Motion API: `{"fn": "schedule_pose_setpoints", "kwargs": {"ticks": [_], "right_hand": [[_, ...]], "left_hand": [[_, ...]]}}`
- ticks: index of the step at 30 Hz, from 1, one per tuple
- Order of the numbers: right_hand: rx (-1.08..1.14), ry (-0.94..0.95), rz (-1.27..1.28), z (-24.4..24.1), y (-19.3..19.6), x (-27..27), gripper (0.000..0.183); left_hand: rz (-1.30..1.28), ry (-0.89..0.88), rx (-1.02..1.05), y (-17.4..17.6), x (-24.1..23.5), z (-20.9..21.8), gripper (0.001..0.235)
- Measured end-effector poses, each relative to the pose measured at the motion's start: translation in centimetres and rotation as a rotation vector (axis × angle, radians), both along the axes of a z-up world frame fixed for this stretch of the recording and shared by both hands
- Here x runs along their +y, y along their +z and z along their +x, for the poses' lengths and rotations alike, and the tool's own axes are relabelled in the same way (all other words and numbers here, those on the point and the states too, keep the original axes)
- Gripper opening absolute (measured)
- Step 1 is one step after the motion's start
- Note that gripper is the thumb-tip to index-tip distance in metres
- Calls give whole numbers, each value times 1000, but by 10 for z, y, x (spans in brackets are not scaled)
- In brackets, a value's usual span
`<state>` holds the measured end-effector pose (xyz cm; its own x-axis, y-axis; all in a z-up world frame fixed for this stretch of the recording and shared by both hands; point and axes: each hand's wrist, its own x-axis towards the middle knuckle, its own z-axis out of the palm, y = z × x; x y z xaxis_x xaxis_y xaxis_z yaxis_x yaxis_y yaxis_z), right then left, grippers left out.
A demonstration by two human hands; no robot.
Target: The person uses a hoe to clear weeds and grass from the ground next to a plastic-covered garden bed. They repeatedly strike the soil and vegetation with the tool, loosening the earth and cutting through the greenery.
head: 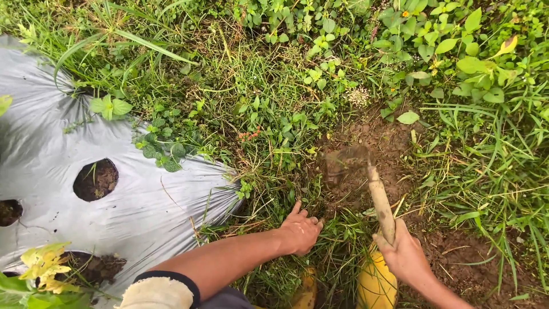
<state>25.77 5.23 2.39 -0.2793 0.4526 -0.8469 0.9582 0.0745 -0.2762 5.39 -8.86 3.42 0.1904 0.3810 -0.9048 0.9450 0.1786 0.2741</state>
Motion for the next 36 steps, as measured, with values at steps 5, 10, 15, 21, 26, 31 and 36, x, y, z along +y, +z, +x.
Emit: {"fn": "schedule_pose_setpoints", "kwargs": {"ticks": [5, 10, 15, 21, 26, 31, 36], "right_hand": [[-80, 150, -114, 14, 8, -20, 24], [-158, 68, -117, 81, -8, -28, 38], [-219, 327, -51, 85, -27, -11, 31], [-48, 62, -46, 22, -3, 9, 24], [203, -77, 180, -64, 28, 24, 32], [134, -122, -132, -54, 17, 5, 43], [26, -30, -180, -46, 18, 2, 42]], "left_hand": [[23, -52, 7, -3, -5, 2, 72], [60, -36, -46, -9, -19, 15, 67], [26, -98, -52, -9, -22, 12, 64], [70, -81, -44, -26, -25, 10, 63], [53, 28, -53, -22, -24, 9, 60], [124, 6, -57, -24, -24, 4, 60], [203, 301, -29, 41, 2, -39, 63]]}}
